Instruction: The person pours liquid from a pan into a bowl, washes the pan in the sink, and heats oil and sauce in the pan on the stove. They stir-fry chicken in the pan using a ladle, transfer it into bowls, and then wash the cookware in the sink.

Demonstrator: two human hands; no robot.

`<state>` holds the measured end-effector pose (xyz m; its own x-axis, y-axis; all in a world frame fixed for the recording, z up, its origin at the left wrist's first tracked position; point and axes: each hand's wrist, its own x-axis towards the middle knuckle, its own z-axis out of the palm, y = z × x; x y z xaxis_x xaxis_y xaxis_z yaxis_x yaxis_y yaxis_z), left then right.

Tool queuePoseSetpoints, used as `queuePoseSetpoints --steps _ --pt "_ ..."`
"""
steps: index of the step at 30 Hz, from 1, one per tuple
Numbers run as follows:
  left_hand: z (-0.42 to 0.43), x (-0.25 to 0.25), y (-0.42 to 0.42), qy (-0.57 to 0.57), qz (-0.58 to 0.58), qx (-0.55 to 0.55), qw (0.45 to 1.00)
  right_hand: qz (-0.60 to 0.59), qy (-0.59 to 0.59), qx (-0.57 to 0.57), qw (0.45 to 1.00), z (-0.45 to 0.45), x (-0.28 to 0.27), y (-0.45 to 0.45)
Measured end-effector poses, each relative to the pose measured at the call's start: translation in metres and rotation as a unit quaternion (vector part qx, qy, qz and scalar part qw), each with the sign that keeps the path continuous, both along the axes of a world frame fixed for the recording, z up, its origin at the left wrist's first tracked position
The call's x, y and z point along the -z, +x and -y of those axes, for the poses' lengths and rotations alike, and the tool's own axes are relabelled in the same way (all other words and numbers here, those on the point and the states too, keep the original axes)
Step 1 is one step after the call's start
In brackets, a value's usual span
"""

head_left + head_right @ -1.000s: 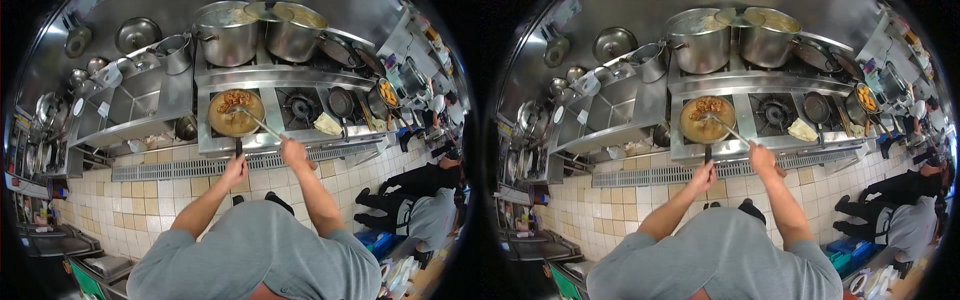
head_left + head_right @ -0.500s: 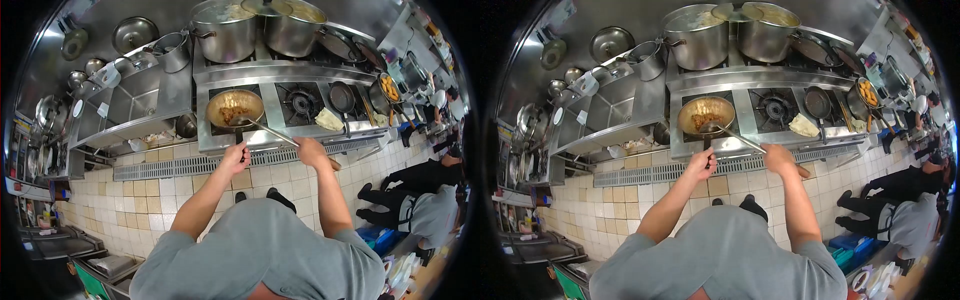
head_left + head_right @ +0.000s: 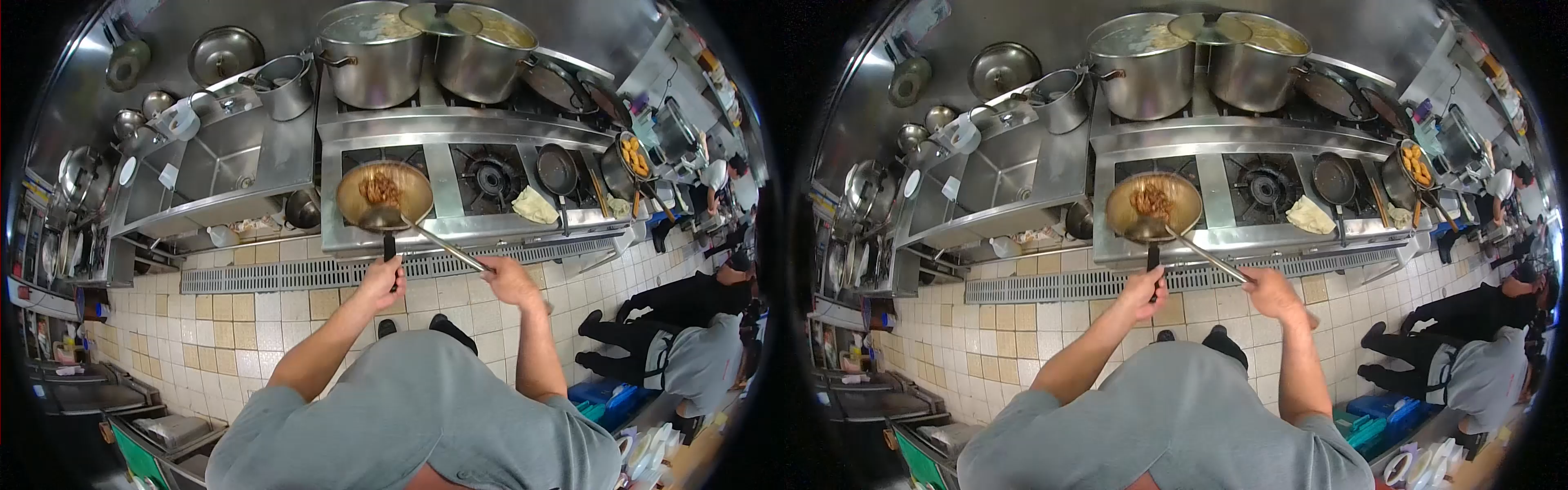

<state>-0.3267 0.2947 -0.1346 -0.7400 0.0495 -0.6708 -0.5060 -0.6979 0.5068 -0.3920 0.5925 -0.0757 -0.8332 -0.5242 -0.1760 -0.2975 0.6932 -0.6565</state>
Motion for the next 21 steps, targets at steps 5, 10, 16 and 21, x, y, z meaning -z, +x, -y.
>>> queuePoseSetpoints --steps 5,10,16,21 --pt "0.009 0.015 -0.040 0.021 -0.003 0.004 1.000 -0.058 0.160 0.009 0.985 0.037 -0.011 -0.046" --pt "-0.010 0.094 0.013 -0.034 -0.101 0.022 0.994 -0.102 0.159 0.113 0.975 0.074 0.083 -0.024" --pt "0.015 0.066 -0.024 -0.025 -0.063 -0.013 0.998 -0.030 0.010 0.134 0.990 0.040 0.047 0.027" --pt "0.007 0.002 -0.003 0.027 0.021 0.022 0.999 -0.016 0.090 -0.018 0.996 0.003 -0.043 -0.027"
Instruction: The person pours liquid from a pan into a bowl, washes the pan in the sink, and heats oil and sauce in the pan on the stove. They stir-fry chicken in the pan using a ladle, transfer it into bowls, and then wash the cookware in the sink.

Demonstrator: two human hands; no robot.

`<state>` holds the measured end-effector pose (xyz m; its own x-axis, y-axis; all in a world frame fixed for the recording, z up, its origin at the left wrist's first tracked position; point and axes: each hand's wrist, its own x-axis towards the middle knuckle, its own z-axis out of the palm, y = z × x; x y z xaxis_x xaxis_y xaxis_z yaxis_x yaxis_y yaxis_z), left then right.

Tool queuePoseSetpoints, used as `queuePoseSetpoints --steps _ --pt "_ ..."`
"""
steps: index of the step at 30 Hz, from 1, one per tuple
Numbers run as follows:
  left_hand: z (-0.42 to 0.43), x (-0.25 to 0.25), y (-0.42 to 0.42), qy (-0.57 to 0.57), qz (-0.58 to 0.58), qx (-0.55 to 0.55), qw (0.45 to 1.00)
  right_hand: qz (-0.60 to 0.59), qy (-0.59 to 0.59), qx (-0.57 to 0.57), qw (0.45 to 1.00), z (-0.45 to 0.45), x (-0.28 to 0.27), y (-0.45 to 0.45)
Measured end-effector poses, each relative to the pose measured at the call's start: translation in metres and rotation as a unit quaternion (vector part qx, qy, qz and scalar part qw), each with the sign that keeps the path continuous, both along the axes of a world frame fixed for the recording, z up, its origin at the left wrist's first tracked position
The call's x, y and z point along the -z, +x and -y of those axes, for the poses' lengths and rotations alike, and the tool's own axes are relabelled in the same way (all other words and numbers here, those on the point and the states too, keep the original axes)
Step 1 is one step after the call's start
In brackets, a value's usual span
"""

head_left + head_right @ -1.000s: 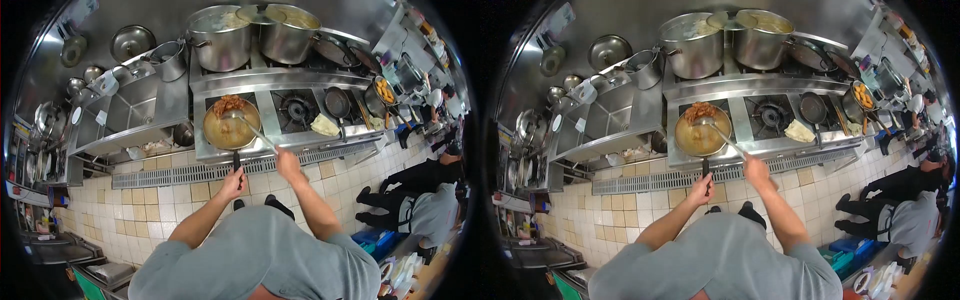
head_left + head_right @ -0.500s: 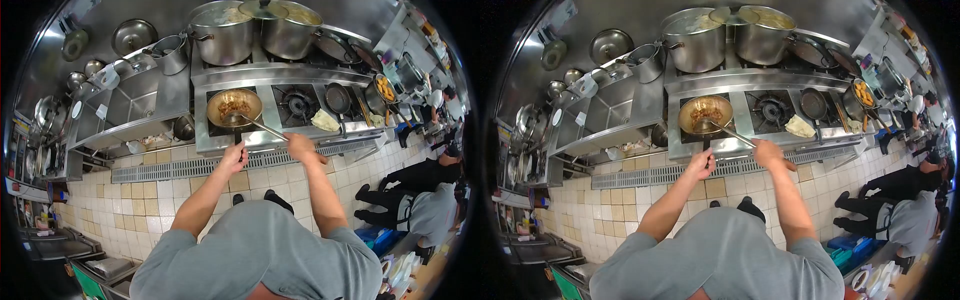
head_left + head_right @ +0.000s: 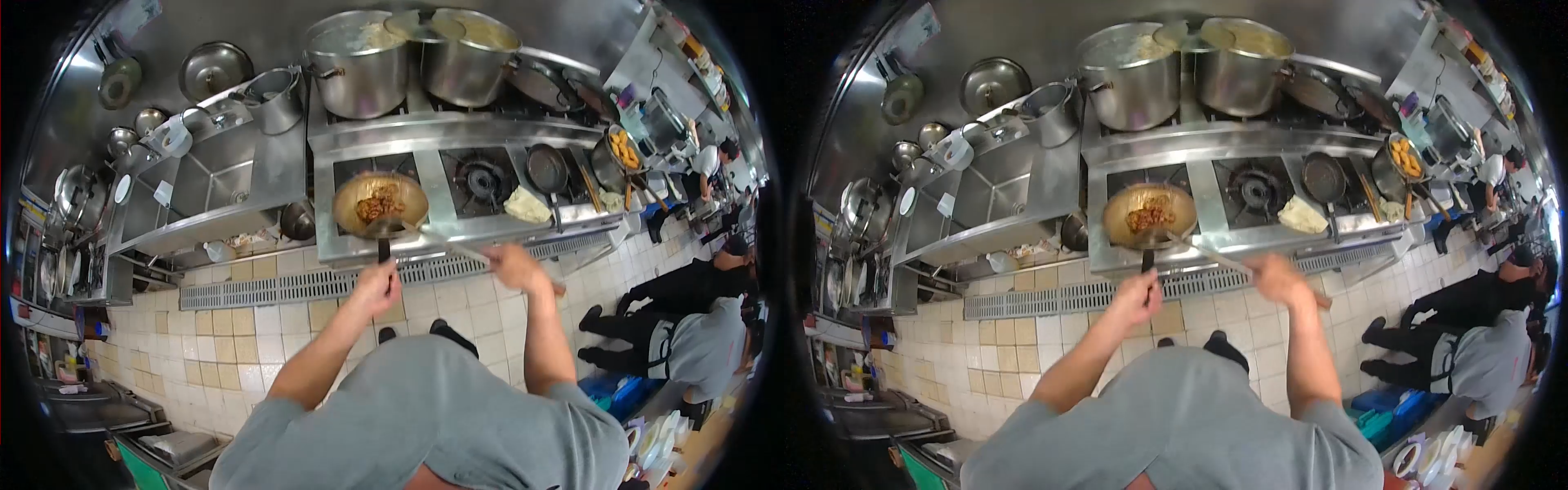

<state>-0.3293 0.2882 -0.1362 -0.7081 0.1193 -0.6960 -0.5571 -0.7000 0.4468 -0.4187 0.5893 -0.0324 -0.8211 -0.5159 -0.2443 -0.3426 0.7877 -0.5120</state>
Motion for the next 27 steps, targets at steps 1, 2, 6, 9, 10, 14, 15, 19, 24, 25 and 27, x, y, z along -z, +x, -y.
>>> queuePoseSetpoints --steps 1,2,6,9,10,14,15,19,24,25,27 --pt "0.007 0.005 -0.010 0.032 0.003 0.010 0.999 -0.003 0.062 -0.022 0.998 0.003 -0.003 -0.009" --pt "0.008 0.007 -0.028 0.042 0.001 -0.021 0.999 -0.026 0.072 0.001 0.997 0.013 0.003 -0.022" --pt "-0.010 0.075 -0.010 -0.070 -0.083 -0.021 0.994 -0.094 0.112 0.113 0.983 0.062 0.057 -0.019" --pt "-0.017 0.078 0.020 -0.038 -0.103 -0.032 0.993 -0.103 0.072 0.141 0.982 0.061 0.104 0.011" --pt "-0.010 0.083 0.010 -0.069 -0.101 -0.021 0.992 -0.086 -0.007 0.170 0.982 0.056 0.116 0.029" --pt "-0.008 0.055 -0.029 -0.013 -0.049 -0.053 0.997 -0.034 -0.052 0.167 0.984 0.032 0.089 0.048" --pt "-0.011 0.032 -0.018 -0.010 -0.048 -0.056 0.997 -0.034 -0.050 0.164 0.985 0.018 0.062 0.043" --pt "-0.007 -0.012 -0.008 0.010 0.014 -0.020 1.000 -0.043 0.007 -0.005 0.999 0.005 0.007 -0.005" --pt "-0.006 0.059 -0.013 -0.012 -0.067 -0.009 0.998 -0.073 0.104 0.064 0.990 0.068 0.055 -0.023" --pt "-0.011 0.077 0.004 -0.024 -0.102 0.009 0.994 -0.092 0.112 0.108 0.984 0.074 0.068 -0.019" --pt "-0.018 0.072 0.022 -0.058 -0.082 -0.018 0.995 -0.101 0.010 0.142 0.985 0.067 0.114 0.004"
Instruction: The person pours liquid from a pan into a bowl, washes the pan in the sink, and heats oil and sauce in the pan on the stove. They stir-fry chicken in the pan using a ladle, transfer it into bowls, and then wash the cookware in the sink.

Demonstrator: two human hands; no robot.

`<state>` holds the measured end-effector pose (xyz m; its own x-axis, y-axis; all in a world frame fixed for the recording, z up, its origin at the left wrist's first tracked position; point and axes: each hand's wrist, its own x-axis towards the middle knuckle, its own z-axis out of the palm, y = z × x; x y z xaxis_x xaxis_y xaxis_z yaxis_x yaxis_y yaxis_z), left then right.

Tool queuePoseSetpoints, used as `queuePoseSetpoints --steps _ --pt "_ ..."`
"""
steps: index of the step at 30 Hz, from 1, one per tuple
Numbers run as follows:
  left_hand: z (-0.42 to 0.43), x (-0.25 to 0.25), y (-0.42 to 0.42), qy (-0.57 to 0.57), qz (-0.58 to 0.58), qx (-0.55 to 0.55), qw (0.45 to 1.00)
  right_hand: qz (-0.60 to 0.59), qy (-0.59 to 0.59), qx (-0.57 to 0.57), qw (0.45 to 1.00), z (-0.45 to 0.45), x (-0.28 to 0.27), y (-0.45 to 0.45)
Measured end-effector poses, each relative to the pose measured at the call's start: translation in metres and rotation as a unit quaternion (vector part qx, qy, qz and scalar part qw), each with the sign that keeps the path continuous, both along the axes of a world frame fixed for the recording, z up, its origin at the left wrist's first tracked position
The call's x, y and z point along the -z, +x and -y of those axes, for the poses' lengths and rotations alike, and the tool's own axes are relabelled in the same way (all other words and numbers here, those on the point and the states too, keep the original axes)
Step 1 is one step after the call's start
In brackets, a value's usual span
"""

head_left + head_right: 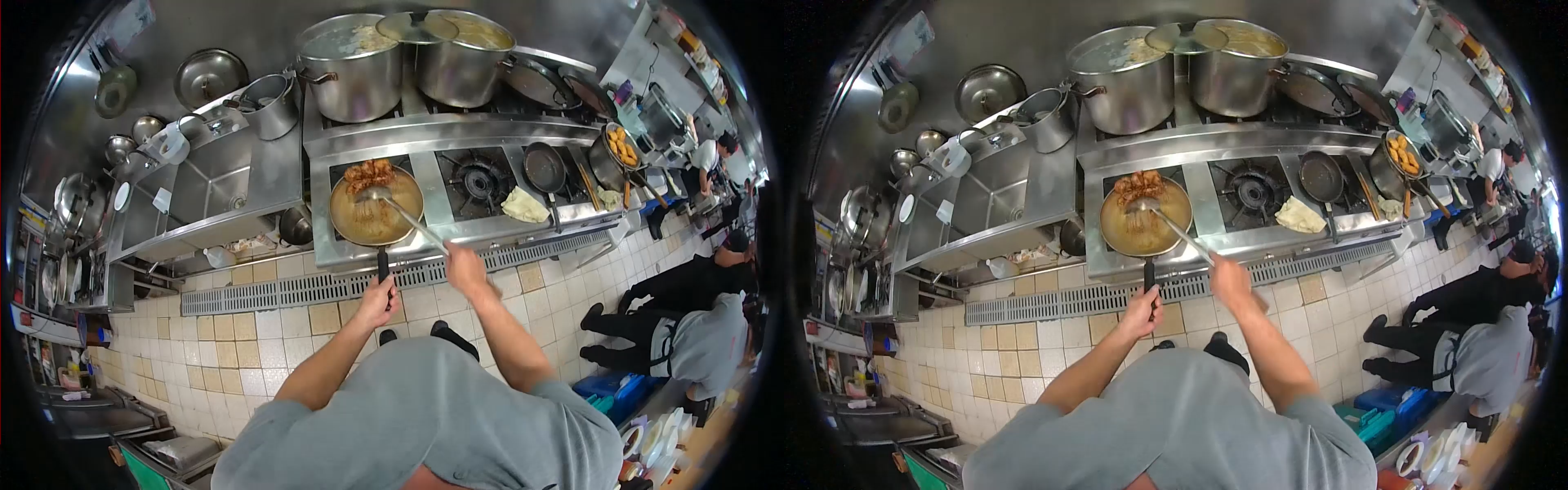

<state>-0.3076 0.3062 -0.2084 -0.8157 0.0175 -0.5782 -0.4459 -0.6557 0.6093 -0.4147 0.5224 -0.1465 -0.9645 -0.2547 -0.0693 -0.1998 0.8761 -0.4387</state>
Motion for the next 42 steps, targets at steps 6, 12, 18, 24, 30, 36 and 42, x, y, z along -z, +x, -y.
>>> queuePoseSetpoints --steps 6,12,18,24,30,36,42 --pt "0.001 -0.041 -0.041 0.044 0.007 -0.034 0.998 0.068 -0.099 -0.004 0.993 -0.039 -0.045 0.043" --pt "0.019 -0.079 -0.046 0.101 0.057 0.015 0.993 0.101 0.028 -0.163 0.981 -0.063 -0.105 -0.016" --pt "0.003 0.021 -0.016 0.058 -0.028 0.017 0.998 -0.017 0.081 -0.047 0.995 -0.003 -0.014 -0.007" --pt "0.005 -0.014 -0.050 0.036 0.031 -0.058 0.997 0.065 -0.048 -0.001 0.997 -0.034 -0.024 0.051" --pt "0.014 -0.078 -0.042 0.134 0.071 0.001 0.988 0.101 0.091 -0.163 0.977 -0.066 -0.124 -0.018" --pt "0.001 0.016 -0.010 0.037 -0.007 0.008 0.999 0.004 0.110 -0.045 0.993 -0.003 -0.015 -0.021" --pt "0.018 -0.010 -0.041 0.080 -0.008 -0.007 0.997 0.071 -0.069 0.023 0.995 -0.024 -0.024 0.054"
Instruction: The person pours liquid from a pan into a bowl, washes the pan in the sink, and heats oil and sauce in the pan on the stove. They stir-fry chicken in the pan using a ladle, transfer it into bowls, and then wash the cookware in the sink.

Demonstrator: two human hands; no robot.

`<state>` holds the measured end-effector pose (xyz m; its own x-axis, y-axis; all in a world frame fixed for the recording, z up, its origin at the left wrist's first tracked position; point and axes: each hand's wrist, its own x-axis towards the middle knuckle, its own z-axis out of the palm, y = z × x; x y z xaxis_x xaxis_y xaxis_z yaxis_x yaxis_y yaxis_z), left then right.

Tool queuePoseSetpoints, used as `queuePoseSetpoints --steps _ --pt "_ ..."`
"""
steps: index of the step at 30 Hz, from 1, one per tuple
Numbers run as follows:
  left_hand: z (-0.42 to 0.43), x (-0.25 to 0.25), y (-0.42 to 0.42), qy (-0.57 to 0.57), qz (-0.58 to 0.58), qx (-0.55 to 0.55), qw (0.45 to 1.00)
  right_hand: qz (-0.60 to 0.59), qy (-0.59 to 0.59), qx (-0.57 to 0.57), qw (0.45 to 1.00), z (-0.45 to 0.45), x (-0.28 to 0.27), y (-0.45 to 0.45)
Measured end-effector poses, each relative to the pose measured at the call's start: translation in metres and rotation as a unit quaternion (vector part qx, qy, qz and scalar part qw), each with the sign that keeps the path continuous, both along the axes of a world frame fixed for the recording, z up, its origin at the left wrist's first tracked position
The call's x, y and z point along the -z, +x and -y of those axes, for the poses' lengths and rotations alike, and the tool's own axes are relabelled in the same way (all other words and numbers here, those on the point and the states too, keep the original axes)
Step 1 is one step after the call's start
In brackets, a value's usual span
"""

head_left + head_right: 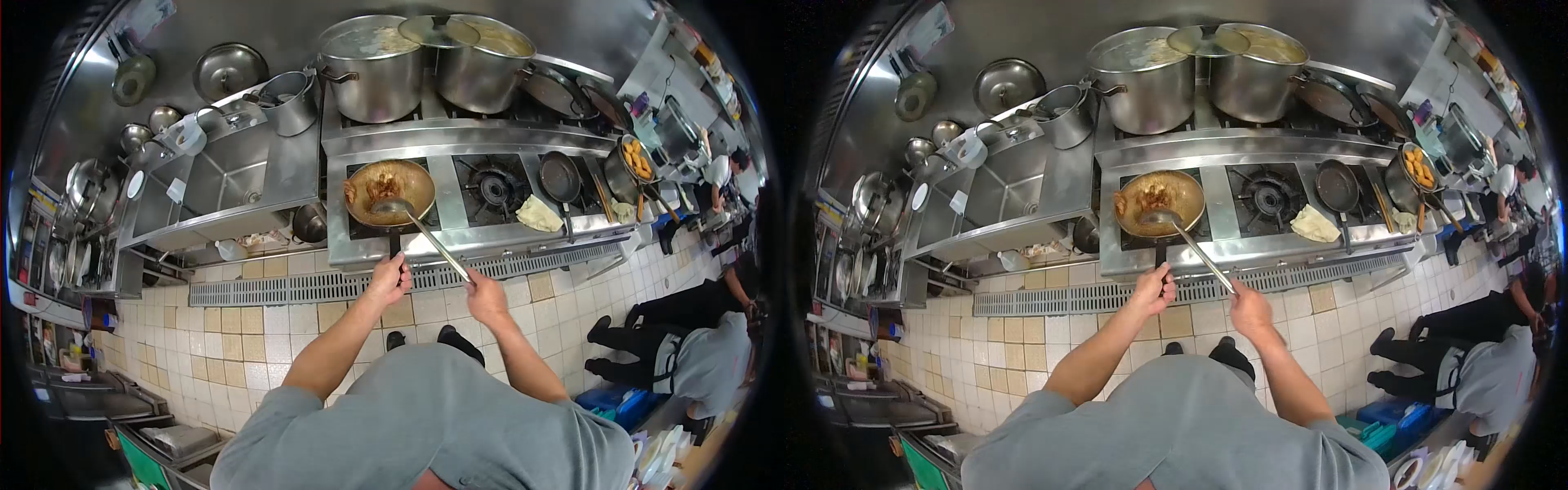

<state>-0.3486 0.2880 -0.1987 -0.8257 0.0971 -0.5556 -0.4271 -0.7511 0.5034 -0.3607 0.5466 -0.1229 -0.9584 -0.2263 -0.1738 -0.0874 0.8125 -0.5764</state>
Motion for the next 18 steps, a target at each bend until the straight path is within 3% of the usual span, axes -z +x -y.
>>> queuePoseSetpoints --steps 2,3,5,7,8,9,11,13,14,18 --pt "-0.004 -0.025 0.006 0.000 0.081 -0.007 0.997 -0.017 0.003 -0.058 0.998 -0.030 -0.038 -0.013" --pt "-0.011 -0.066 0.020 -0.018 0.084 0.002 0.996 -0.029 0.002 -0.111 0.993 -0.043 -0.055 -0.023" --pt "0.001 -0.060 0.010 -0.025 0.063 0.019 0.997 -0.015 0.022 -0.200 0.979 -0.057 -0.072 -0.053" --pt "0.012 -0.035 -0.012 0.005 0.021 0.051 0.998 -0.010 0.102 -0.194 0.976 -0.028 -0.082 -0.073" --pt "0.009 -0.050 -0.026 -0.006 0.079 0.025 0.997 -0.014 0.139 -0.165 0.976 -0.010 -0.079 -0.081" --pt "0.005 -0.027 -0.021 -0.022 0.067 0.017 0.997 -0.007 0.158 -0.098 0.983 0.013 -0.085 -0.076" --pt "-0.005 -0.001 -0.009 -0.061 0.012 -0.004 0.998 -0.094 0.175 -0.084 0.976 0.031 -0.012 -0.088" --pt "-0.017 0.024 0.028 -0.058 -0.006 0.005 0.998 -0.083 0.118 -0.060 0.988 0.032 0.025 -0.066" --pt "-0.023 0.000 0.036 -0.055 0.000 -0.009 0.998 -0.084 0.074 -0.041 0.993 0.028 0.026 -0.043" --pt "-0.005 0.010 -0.009 -0.047 0.000 -0.032 0.998 -0.059 -0.009 -0.006 0.998 0.005 0.006 0.001"
